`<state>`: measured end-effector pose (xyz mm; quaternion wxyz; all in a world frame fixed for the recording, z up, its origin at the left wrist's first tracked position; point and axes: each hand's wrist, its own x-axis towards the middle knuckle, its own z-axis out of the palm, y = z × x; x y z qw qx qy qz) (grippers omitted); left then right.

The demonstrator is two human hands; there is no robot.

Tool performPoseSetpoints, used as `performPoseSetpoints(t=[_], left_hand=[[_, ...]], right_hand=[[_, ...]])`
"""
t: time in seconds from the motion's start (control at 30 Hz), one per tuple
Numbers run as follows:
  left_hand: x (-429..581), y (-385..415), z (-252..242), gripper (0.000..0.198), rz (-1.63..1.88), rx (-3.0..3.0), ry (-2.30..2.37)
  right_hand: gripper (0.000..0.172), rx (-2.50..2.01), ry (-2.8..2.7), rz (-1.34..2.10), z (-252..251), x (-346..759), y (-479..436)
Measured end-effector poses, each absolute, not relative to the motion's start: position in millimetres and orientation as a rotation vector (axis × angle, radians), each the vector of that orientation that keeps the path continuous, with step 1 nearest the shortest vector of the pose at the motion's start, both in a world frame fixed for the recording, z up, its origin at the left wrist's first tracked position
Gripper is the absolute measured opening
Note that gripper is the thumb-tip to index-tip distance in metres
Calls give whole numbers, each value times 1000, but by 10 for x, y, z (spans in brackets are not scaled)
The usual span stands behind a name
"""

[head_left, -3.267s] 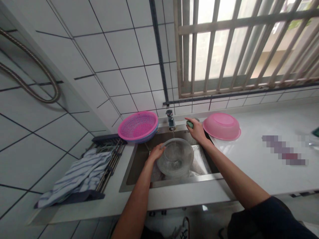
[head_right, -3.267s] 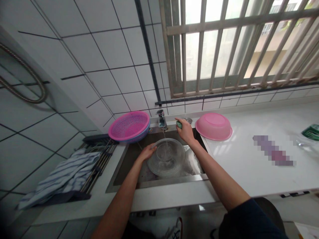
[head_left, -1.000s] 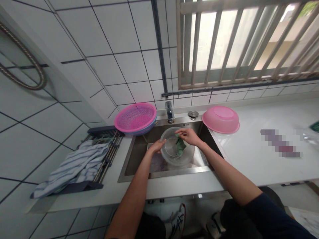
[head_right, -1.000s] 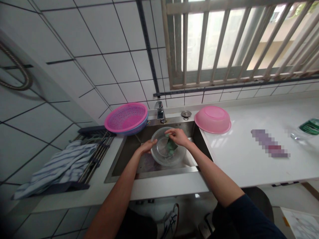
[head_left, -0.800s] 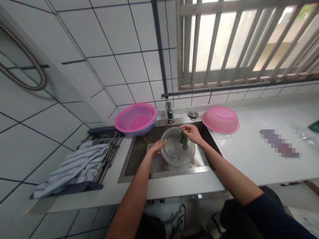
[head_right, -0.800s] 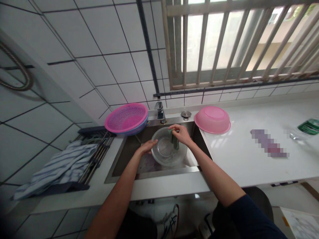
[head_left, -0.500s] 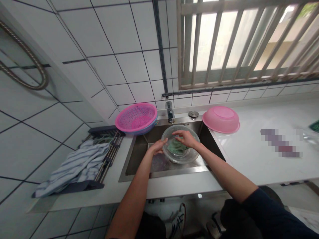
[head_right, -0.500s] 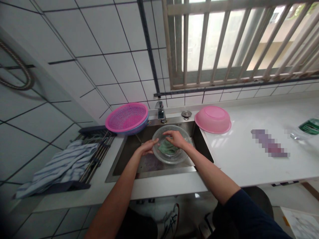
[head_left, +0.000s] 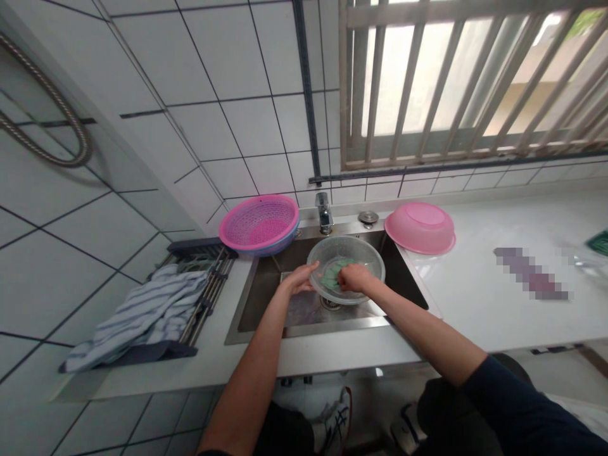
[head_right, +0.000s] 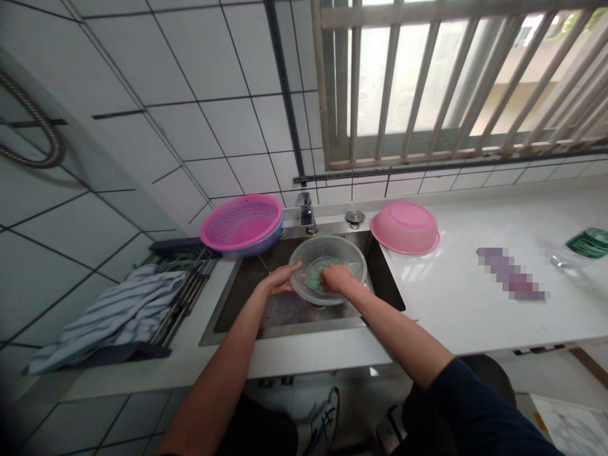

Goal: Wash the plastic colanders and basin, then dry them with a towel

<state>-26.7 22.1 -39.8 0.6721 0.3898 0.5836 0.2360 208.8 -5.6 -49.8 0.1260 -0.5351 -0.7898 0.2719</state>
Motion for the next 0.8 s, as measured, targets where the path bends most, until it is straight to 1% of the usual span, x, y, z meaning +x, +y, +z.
performPoseSetpoints(t=[0.07, 0.13, 0.23, 0.3, 0.37, 0.43, 0.53, 0.63, 0.7, 0.73, 0.8], left_hand=[[-272, 217, -397, 44, 543, 879, 1335], [-279, 207, -391, 46, 536, 889, 1333], [-283, 190, -370, 46, 522, 892, 1315], [-276, 181, -349, 47, 539, 880, 1332], [-265, 177, -324, 49, 560, 877, 1356], [-255, 176, -297, 51, 583, 893, 1371], [-243, 169, -270, 54, 644, 921, 1363], [-216, 143, -269, 56, 707, 924, 1344], [-182, 113, -278, 57, 715, 919, 1306], [-162, 96, -283, 58, 703, 919, 1273], [-124, 66, -289, 58, 658, 926, 1198]], right_hand=[[16, -1514, -2268, 806, -485, 2081, -34], [13, -1435, -2135, 942, -446, 2134, 16], [20, -1371, -1617, 1332, -374, 2275, 109], [19, -1393, -1246, 1549, -342, 2353, 147], [16, -1417, -1058, 1661, -332, 2381, 147], [14, -1446, -1047, 1730, -338, 2349, 105], [12, -1453, -1171, 1901, -356, 2209, -6], [15, -1277, -1406, 2082, -370, 2040, -108], [19, -1128, -1460, 2148, -376, 1960, -129], [21, -1071, -1447, 2135, -378, 1938, -120], [24, -997, -1402, 1951, -380, 1940, -63]])
